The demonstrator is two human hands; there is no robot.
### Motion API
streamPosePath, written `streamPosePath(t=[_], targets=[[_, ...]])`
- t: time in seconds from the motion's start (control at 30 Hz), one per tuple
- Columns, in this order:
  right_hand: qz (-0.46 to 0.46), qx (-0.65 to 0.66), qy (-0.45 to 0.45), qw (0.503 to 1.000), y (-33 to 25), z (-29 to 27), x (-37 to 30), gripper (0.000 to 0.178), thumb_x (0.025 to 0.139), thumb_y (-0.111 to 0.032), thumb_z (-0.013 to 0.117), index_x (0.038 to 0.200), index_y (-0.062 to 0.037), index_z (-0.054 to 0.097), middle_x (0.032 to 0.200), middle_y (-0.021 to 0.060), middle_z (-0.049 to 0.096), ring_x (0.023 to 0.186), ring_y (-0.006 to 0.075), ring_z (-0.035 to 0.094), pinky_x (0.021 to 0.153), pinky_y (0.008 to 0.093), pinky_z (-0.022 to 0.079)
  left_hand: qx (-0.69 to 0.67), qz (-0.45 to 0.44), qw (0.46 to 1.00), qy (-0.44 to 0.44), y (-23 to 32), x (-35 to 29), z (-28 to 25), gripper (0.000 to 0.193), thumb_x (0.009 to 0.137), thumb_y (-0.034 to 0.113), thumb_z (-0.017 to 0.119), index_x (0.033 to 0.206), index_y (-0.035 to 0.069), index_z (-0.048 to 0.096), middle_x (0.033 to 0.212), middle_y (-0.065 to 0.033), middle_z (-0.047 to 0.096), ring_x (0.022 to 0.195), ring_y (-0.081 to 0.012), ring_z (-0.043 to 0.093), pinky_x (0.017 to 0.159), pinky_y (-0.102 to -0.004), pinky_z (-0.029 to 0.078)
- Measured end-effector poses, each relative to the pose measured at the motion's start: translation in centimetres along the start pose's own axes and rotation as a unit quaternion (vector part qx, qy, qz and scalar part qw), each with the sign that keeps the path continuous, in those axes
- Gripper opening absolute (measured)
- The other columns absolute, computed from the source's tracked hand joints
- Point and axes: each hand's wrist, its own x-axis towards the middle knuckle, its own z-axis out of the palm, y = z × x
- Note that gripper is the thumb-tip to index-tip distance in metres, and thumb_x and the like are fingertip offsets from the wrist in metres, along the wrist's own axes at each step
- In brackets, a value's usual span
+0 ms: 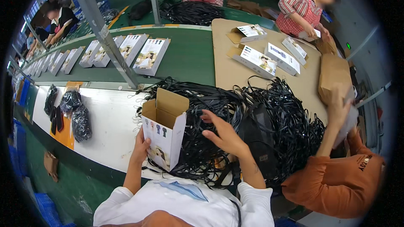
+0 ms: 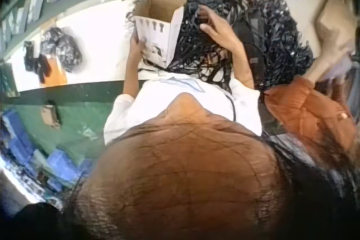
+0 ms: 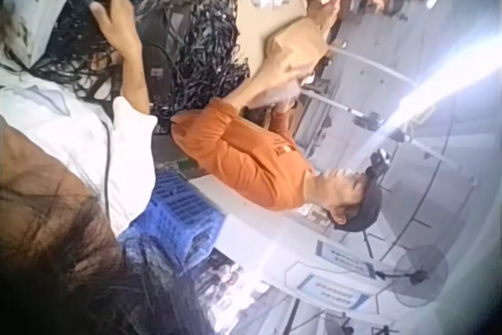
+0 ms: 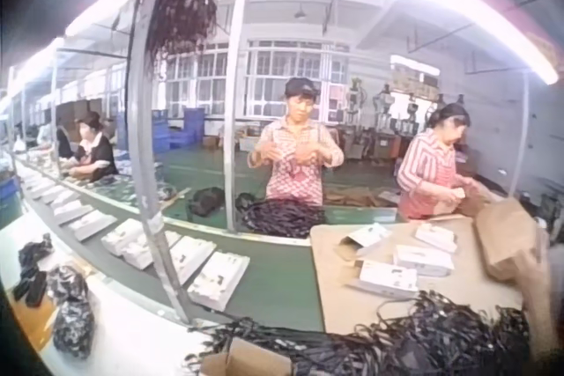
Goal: The person takes black lanyards from a pile by hand, inserts them into product packaging boxes, and places the packed boxes onto the conveyor belt.
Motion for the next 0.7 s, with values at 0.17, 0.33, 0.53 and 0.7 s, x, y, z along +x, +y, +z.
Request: streamPosePath(t=[0.17,0.33,0.53,0.7], targets=[[-0.046,-0.017,-0.013,0.999,0.5,2.7,1.4,0.029,0.083,-0.022,0.06,0.096,0.0037,0.056,0.087,0.0179,0.061,0.078,0.0316,0.06,0.069,0.0356,0.046,0.035,0.007,0.999,-0.024,1.5,-0.3,2.2,0.083,0.073,0.043,0.071,0.131,0.002,0.028,0.118,-0.0104,0.051,0.11,-0.0174,0.048,0.093,-0.0309,0.036],[0.047,0.128,0.019,0.99,0.4,1.2,0.8,0.015,0.084,-0.012,0.058,0.086,0.0027,0.059,0.071,0.007,0.061,0.063,0.0115,0.057,0.059,0.0235,0.046,0.114,-0.038,0.993,-0.019,1.5,-1.1,0.3,0.069,0.082,0.035,0.063,0.131,0.002,0.028,0.113,-0.0123,0.054,0.104,-0.0166,0.05,0.09,-0.0298,0.038],[0.063,0.151,0.073,0.984,2.7,0.6,-0.8,0.016,0.089,-0.01,0.051,0.092,0.0027,0.061,0.071,0.0043,0.06,0.065,0.0076,0.055,0.06,0.0208,0.045,0.448,0.089,0.886,0.077,1.1,-1.0,1.0,0.055,0.083,0.016,0.058,0.13,0.002,0.033,0.124,-0.0196,0.047,0.111,-0.0284,0.048,0.09,-0.0348,0.038],[0.046,0.273,0.061,0.959,2.2,1.6,-0.7,0.02,0.091,-0.013,0.049,0.094,0.0034,0.059,0.077,0.0053,0.06,0.067,0.0088,0.055,0.061,0.0207,0.045,0.398,0.21,0.893,0.013,5.2,1.3,6.3,0.052,0.073,0.0,0.064,0.121,0.004,0.046,0.119,-0.0096,0.054,0.107,-0.0255,0.052,0.089,-0.0344,0.041]])
